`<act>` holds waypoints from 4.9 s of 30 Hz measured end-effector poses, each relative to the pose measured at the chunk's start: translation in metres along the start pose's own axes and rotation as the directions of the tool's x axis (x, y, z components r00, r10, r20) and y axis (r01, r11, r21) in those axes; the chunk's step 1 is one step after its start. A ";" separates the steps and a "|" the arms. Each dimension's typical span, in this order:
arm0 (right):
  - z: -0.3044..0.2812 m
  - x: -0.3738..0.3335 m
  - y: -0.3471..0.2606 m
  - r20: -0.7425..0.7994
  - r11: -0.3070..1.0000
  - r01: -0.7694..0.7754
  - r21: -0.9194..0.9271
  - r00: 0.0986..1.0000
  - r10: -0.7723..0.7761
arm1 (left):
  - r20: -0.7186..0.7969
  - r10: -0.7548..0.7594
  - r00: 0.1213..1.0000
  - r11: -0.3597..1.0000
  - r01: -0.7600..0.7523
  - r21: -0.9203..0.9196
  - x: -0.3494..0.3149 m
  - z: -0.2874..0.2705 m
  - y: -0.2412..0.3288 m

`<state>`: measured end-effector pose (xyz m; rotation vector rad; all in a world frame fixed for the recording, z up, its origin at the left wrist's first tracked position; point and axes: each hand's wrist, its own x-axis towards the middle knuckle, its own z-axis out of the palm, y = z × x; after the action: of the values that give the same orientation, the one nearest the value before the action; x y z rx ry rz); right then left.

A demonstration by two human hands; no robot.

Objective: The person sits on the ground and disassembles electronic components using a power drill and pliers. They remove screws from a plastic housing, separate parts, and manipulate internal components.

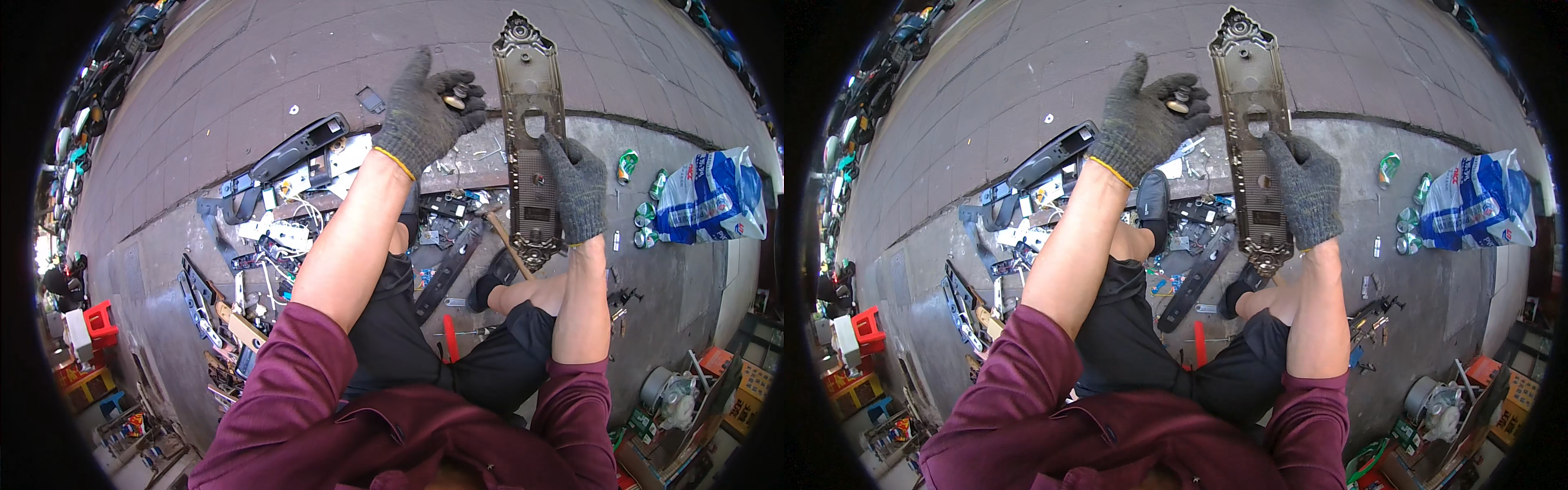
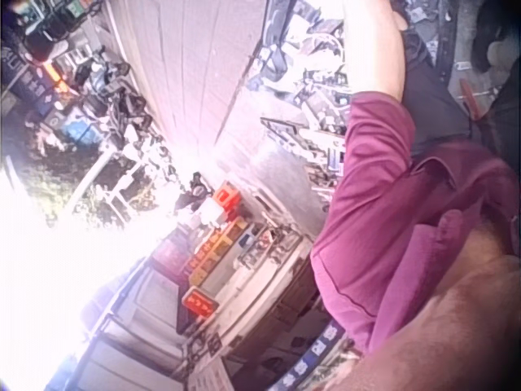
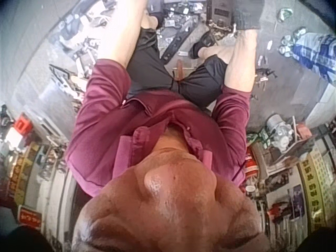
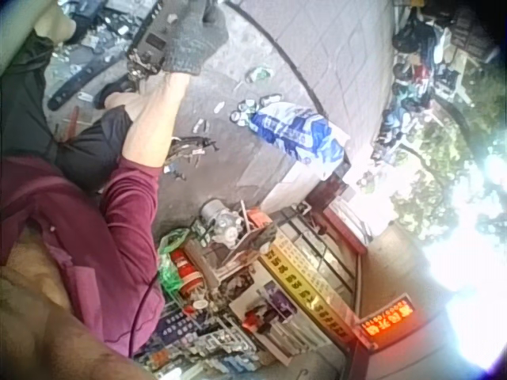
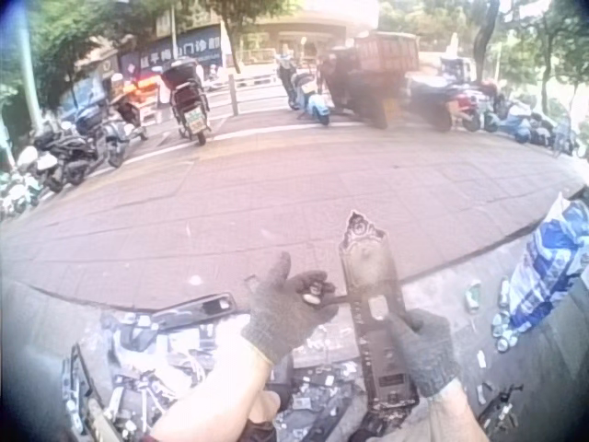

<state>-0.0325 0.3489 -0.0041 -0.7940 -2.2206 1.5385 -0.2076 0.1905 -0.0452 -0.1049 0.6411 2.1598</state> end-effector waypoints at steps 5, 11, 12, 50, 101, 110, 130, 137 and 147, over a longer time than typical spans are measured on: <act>0.008 0.015 0.026 0.060 0.999 0.026 0.048 0.998 -0.029 | 0.216 0.105 0.971 0.843 -0.202 0.499 -0.011 0.021 -0.045; -0.027 0.035 0.054 0.019 0.983 0.059 -0.174 0.998 -0.057 | 0.156 0.593 0.790 0.516 -0.522 0.679 -0.038 0.026 0.002; -0.038 0.032 0.058 -0.046 0.973 0.069 -0.220 0.996 -0.081 | 0.132 0.671 0.730 0.505 -0.580 0.639 -0.044 0.019 0.025; 0.001 -0.033 0.014 0.150 0.945 -0.094 -0.312 0.978 0.147 | -0.706 0.161 -0.689 0.983 0.175 0.054 -0.999 -0.395 -0.171; -0.182 -0.295 0.399 -0.232 0.690 -0.695 -0.204 0.719 0.656 | 0.502 -0.781 0.372 -0.084 -0.858 0.506 -0.117 0.118 -0.364; -0.343 -0.160 0.540 -0.714 0.338 -0.880 -0.334 0.470 0.519 | 0.431 -0.855 0.289 -0.049 -0.872 0.487 -0.065 0.126 -0.371; -0.239 -0.155 0.336 -0.061 0.583 -0.359 0.729 0.814 0.578 | 0.773 -0.358 0.524 0.082 -0.807 0.585 -0.085 0.151 -0.373; -0.217 -0.121 0.165 0.037 0.846 -0.260 0.465 0.961 0.274 | 0.305 0.078 0.949 0.542 -0.297 0.786 -0.076 0.143 -0.283; -0.110 -0.097 0.000 0.335 0.971 -0.152 0.183 0.938 0.084 | 0.327 -0.379 0.866 0.897 0.430 -0.100 -0.028 0.091 -0.106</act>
<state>0.1054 0.3725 0.0412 -0.6598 -2.2109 2.0516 -0.0958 0.2672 -0.0017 0.0001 0.2284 1.7649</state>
